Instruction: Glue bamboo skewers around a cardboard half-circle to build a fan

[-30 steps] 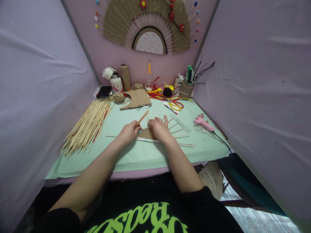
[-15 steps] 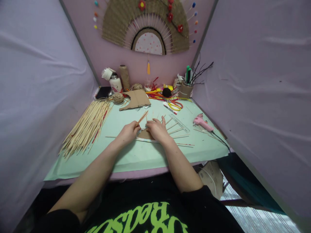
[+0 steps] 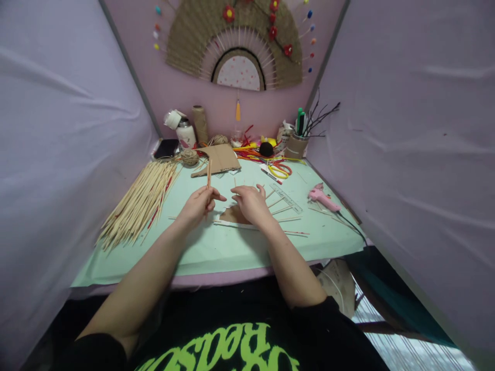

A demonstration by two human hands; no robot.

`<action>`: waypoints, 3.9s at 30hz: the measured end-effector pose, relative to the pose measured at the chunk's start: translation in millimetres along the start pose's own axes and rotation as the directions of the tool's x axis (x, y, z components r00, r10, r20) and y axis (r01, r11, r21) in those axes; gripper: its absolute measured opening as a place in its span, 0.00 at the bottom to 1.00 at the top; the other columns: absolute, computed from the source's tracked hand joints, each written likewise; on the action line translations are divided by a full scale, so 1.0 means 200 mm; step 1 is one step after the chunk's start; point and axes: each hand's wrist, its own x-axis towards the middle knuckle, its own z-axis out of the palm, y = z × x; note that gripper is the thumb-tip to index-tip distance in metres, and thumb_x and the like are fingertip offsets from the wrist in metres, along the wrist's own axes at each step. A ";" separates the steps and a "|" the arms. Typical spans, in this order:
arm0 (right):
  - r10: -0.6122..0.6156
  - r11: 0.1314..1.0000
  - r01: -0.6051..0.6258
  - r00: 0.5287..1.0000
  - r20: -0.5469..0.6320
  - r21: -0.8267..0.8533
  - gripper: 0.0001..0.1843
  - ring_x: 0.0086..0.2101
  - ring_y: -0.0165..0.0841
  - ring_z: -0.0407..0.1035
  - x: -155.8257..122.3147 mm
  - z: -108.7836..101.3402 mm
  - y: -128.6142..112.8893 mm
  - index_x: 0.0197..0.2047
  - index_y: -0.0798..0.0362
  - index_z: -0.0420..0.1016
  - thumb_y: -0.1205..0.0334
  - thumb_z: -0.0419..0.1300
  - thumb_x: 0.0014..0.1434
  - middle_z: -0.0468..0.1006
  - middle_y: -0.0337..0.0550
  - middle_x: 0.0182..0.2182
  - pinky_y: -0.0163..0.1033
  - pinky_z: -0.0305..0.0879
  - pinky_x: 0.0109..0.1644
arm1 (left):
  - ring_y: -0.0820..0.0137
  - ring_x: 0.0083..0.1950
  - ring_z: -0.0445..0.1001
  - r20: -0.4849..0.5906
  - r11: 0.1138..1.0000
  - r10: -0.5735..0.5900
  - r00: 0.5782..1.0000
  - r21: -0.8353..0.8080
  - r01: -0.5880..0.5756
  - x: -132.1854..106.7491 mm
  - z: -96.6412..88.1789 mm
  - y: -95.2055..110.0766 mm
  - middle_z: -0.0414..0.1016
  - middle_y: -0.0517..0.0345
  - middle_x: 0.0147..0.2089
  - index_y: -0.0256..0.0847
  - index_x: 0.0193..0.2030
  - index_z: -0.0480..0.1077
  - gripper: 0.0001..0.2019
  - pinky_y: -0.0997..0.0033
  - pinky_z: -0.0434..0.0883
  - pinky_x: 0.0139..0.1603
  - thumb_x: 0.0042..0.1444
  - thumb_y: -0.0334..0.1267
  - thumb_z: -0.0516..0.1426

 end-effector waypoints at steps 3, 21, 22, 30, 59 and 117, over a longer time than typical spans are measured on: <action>0.002 0.962 -0.014 0.999 0.044 0.271 0.14 0.46 0.38 0.74 0.05 -0.03 -0.08 0.44 0.51 0.81 0.60 0.55 0.62 0.83 0.46 0.44 0.47 0.62 0.57 | 0.80 0.18 0.54 0.127 0.953 -0.070 0.989 -0.285 0.103 -0.01 0.00 0.02 0.79 0.52 0.31 0.39 0.35 0.64 0.11 0.76 0.52 0.21 0.62 0.45 0.52; 0.153 0.725 -0.210 0.978 0.144 0.656 0.09 0.25 0.27 0.65 0.25 0.02 -0.17 0.26 0.54 0.71 0.58 0.60 0.52 0.74 0.37 0.23 0.32 0.62 0.30 | 0.68 0.30 0.79 0.184 0.840 -0.209 0.961 -0.469 0.272 -0.02 0.03 0.01 0.80 0.44 0.34 0.34 0.38 0.69 0.09 0.68 0.76 0.37 0.66 0.36 0.52; 0.170 0.743 -0.195 0.980 0.102 0.641 0.08 0.26 0.27 0.66 0.28 0.01 -0.16 0.27 0.54 0.71 0.59 0.58 0.53 0.76 0.38 0.25 0.32 0.62 0.30 | 0.68 0.32 0.80 0.135 0.835 -0.225 0.965 -0.483 0.262 -0.01 0.03 0.01 0.80 0.45 0.34 0.34 0.37 0.68 0.09 0.66 0.77 0.39 0.66 0.35 0.51; 0.119 0.993 -0.122 0.955 0.271 -0.006 0.07 0.24 0.25 0.70 0.49 0.03 -0.09 0.33 0.57 0.75 0.71 0.55 0.56 0.81 0.43 0.26 0.28 0.64 0.30 | 0.69 0.36 0.81 -0.248 0.800 -0.195 0.949 -0.600 0.008 0.03 -0.04 0.02 0.79 0.52 0.33 0.38 0.38 0.64 0.08 0.60 0.77 0.49 0.67 0.37 0.49; 0.190 0.888 -0.002 0.912 0.363 -0.459 0.15 0.47 0.38 0.75 0.46 0.04 -0.09 0.47 0.56 0.81 0.60 0.61 0.60 0.82 0.54 0.46 0.34 0.65 0.47 | 0.69 0.34 0.81 -0.198 0.797 -0.183 0.963 -0.604 0.027 0.03 -0.05 0.02 0.80 0.49 0.34 0.37 0.36 0.66 0.11 0.59 0.75 0.50 0.68 0.34 0.47; 0.210 0.972 -0.199 0.975 0.079 -0.128 0.14 0.36 0.34 0.72 -0.03 -0.04 -0.03 0.36 0.52 0.79 0.56 0.55 0.66 0.82 0.45 0.34 0.34 0.56 0.37 | 0.68 0.42 0.79 -0.048 0.834 -0.267 0.963 -0.512 0.206 0.04 -0.02 -0.04 0.79 0.47 0.41 0.37 0.28 0.67 0.10 0.62 0.75 0.50 0.62 0.34 0.56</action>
